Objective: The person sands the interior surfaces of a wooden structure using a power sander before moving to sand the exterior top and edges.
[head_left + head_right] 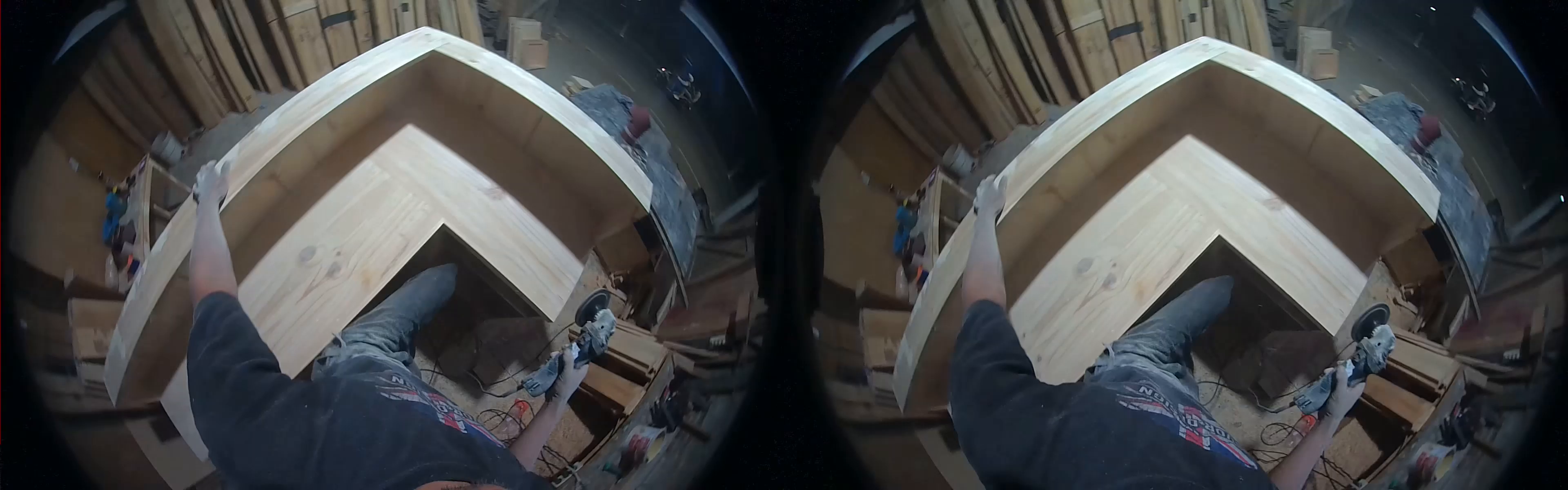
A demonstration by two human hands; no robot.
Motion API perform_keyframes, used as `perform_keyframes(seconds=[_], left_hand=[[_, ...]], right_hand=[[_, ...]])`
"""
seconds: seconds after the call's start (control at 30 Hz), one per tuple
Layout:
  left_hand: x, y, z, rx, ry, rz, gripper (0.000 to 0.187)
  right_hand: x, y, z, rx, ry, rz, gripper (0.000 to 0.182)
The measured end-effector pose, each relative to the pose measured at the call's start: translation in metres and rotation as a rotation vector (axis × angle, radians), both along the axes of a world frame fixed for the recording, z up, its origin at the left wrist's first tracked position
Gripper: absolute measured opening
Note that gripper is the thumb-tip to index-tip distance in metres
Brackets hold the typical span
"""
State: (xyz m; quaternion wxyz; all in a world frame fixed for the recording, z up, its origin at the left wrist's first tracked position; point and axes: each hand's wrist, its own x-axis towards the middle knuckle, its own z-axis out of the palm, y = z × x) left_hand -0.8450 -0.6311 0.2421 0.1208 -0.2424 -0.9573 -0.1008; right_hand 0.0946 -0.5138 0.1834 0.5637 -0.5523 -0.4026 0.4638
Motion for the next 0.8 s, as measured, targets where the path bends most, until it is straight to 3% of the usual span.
perform_keyframes(seconds=[0.37,0.63,0.77,0.8], left_hand=[[0.021,-0.002,0.001,0.042,-0.032,0.001,0.075],[0.025,-0.005,0.004,0.21,-0.117,-0.031,0.082],[0.035,-0.011,0.008,0.345,-0.133,-0.114,0.082],[0.04,-0.016,0.012,0.345,-0.159,-0.132,0.082]], right_hand=[[-0.005,-0.008,0.043,-0.004,-0.19,0.075,0.034],[-0.106,-0.027,0.082,-0.009,-0.244,0.036,0.037],[-0.146,-0.031,0.124,0.046,-0.565,0.068,0.045],[-0.174,-0.033,0.143,0.187,-0.681,0.054,0.046]])
